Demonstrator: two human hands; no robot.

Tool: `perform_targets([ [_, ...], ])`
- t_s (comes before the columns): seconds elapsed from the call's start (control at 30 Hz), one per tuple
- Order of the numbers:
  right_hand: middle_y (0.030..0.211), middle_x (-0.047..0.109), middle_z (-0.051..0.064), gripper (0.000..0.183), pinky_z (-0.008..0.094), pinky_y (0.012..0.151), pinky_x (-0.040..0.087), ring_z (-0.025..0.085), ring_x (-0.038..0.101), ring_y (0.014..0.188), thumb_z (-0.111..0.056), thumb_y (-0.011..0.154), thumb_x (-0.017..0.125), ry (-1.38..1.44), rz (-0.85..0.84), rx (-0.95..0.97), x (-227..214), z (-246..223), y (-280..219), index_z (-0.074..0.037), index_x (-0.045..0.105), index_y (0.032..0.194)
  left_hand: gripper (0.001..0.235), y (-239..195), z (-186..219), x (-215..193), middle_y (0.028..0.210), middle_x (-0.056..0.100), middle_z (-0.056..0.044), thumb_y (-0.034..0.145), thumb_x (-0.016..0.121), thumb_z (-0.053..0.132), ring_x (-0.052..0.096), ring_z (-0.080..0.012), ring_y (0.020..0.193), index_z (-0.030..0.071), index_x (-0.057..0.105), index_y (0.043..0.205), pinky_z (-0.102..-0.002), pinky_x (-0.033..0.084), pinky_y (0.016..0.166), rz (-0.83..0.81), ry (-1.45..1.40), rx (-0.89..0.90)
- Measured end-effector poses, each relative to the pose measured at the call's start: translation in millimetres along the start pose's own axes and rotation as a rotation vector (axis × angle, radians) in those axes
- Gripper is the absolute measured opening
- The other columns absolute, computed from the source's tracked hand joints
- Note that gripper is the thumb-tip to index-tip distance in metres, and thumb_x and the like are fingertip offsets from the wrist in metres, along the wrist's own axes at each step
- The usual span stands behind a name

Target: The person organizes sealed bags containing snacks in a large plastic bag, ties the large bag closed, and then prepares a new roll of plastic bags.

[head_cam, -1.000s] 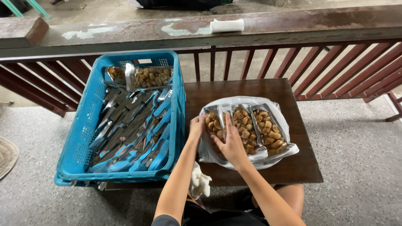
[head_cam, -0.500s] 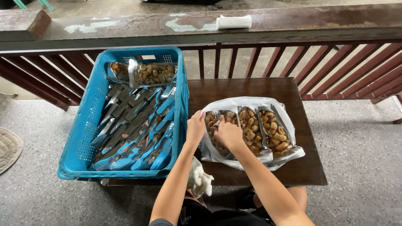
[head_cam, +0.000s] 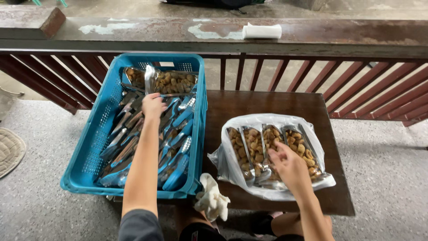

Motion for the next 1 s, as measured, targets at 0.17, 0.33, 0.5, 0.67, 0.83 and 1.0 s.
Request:
perform_targets([
  [0.17,0.104,0.078,0.011,0.043,0.029,0.063,0.057,0.019,0.080,0.076,-0.032,0.093,0.065,0.275,0.104,0.080,0,50,-13,-0.010,0.070,0.130,0.056,94,-61,-11,0.115,0.073,-0.022,0.095,0.076,0.041,0.066,-0.0370,0.110,-0.003,0.060,0.127,-0.047,0.049,0.097,0.222,0.364,0.182],
  [0.33,0.093,0.080,0.014,0.033,0.025,0.063,0.057,0.016,0.077,0.075,-0.025,0.095,0.066,0.370,0.106,0.084,19,75,-10,-0.007,0.076,0.121,0.051,102,-69,-5,0.113,0.058,-0.035,0.089,0.081,0.039,0.061,-0.0487,0.102,-0.003,0.067,0.113,-0.050,0.048,0.090,0.479,0.465,0.200],
  [0.5,0.095,0.082,0.011,0.032,0.027,0.063,0.054,0.016,0.077,0.079,-0.021,0.094,0.066,0.423,0.038,0.044,34,72,-9,-0.007,0.075,0.121,0.021,69,-46,-22,0.102,0.064,-0.019,0.092,0.071,0.019,0.065,-0.0345,0.094,0.002,0.060,0.091,-0.048,0.059,0.084,0.214,0.110,0.033],
  [0.67,0.101,0.081,0.012,0.032,0.029,0.082,0.063,0.017,0.078,0.091,-0.020,0.095,0.064,0.592,-0.258,-0.146,66,37,-14,-0.005,0.074,0.121,0.017,-69,63,-44,0.101,0.058,-0.015,0.097,0.058,-0.004,0.068,-0.0205,0.082,-0.004,0.045,0.086,-0.038,0.064,0.081,-0.169,-0.504,-0.005],
  [0.83,0.116,0.070,0.014,0.050,0.031,0.090,0.059,0.019,0.069,0.100,-0.027,0.099,0.065,0.705,-0.609,-0.312,108,-14,-43,-0.005,0.058,0.143,0.010,-276,131,-75,0.102,0.059,-0.012,0.100,0.057,-0.004,0.068,-0.0189,0.094,-0.001,0.049,0.096,-0.040,0.061,0.088,-0.164,-0.350,0.245],
  [1.0,0.138,0.058,0.016,0.073,0.037,0.100,0.055,0.022,0.062,0.118,-0.033,0.099,0.063,1.145,-0.722,-0.277,116,-30,-60,-0.013,0.028,0.160,0.018,-377,120,-69,0.111,0.061,-0.013,0.100,0.061,-0.006,0.069,-0.0235,0.102,0.005,0.047,0.097,-0.050,0.061,0.095,-0.098,-0.708,0.227],
])
Point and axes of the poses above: each hand's wrist, its own y-axis towards the middle knuckle, its own x-axis out of the palm, z = x × y, the point moved 4 cm from there along y, towards the middle knuckle
